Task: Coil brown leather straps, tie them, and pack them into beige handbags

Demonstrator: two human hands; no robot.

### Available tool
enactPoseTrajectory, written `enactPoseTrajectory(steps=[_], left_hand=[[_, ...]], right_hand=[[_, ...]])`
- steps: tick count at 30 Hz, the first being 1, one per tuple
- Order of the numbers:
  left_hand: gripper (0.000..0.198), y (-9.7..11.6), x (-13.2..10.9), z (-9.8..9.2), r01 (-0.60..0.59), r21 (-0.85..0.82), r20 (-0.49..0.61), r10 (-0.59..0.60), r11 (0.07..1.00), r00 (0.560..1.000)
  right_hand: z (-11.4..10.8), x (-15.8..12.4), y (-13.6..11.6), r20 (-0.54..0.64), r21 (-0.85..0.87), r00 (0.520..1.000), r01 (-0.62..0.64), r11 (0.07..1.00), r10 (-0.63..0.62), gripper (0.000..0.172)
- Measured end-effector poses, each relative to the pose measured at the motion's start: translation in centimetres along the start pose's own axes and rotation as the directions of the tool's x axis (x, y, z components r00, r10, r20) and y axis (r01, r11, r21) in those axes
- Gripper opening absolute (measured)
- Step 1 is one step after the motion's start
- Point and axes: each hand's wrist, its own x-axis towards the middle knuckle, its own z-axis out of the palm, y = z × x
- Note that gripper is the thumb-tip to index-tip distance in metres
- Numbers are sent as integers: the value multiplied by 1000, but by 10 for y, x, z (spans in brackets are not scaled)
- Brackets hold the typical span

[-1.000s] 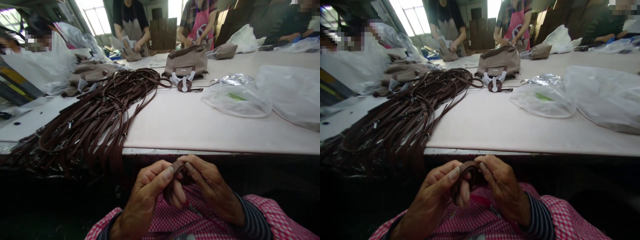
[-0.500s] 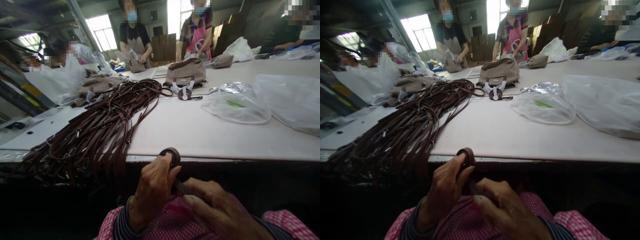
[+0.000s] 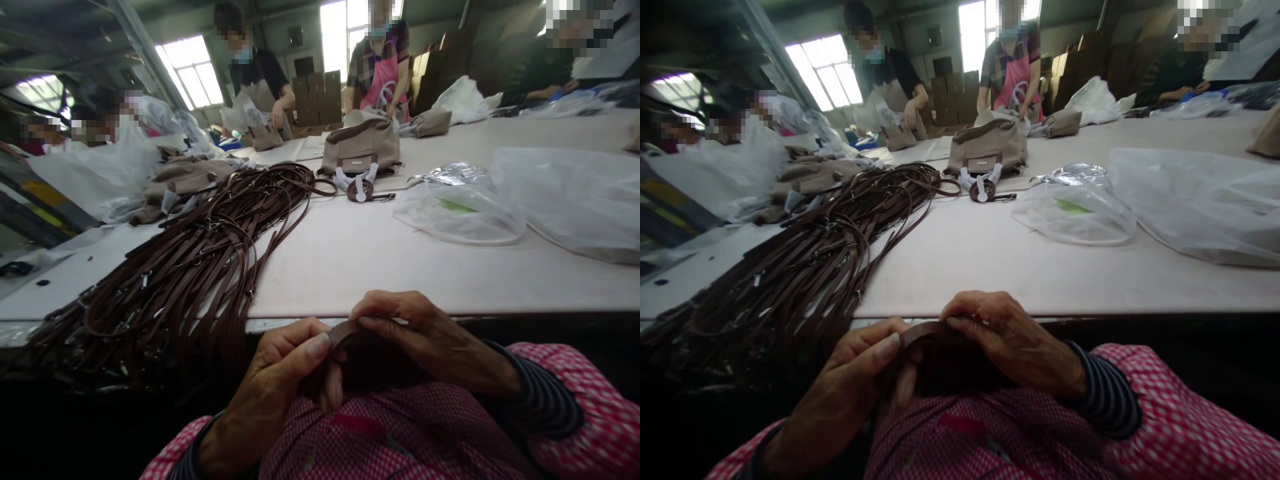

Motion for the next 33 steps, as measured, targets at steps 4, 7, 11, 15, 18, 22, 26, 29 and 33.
enactPoseTrajectory(steps=[4, 7, 11, 15, 18, 22, 26, 29, 33], left_hand=[[36, 17, 7, 15, -142, -307, -151, 99, 941, 984], [33, 32, 19, 20, -300, -374, -297, 193, 878, 935], [28, 35, 41, 16, -512, -141, -394, 426, 847, 814], [25, 15, 59, 8, -518, 425, -199, 634, 743, 747], [23, 0, 70, -3, -457, 823, 89, 717, 338, 691], [13, -7, 81, -23, -410, 902, 406, 578, -133, 707], [17, -4, 90, -41, -440, 874, 485, 408, -204, 773], [18, 1, 100, -48, -447, 874, 486, 327, -193, 810], [10, 11, 112, -48, -437, 887, 459, 191, -147, 868]], right_hand=[[44, -10, 10, -278, 33, 960, 47, 998, -36, 32], [66, -15, 15, -289, -24, 951, 108, 994, -111, 35], [73, -16, 10, -79, 286, 990, -91, 954, 118, 44], [60, -12, 1, 171, 616, 961, -275, 739, 215, 47], [41, -7, 1, 231, 689, 939, -342, 639, 253, 44], [1, 4, 10, 159, 581, 921, -378, 721, 356, 31], [-41, 27, 19, 60, 408, 928, -360, 839, 368, 29], [-62, 48, 25, 30, 206, 951, -307, 929, 308, 23], [-71, 67, 46, 3, -117, 999, -34, 993, 34, 17]])
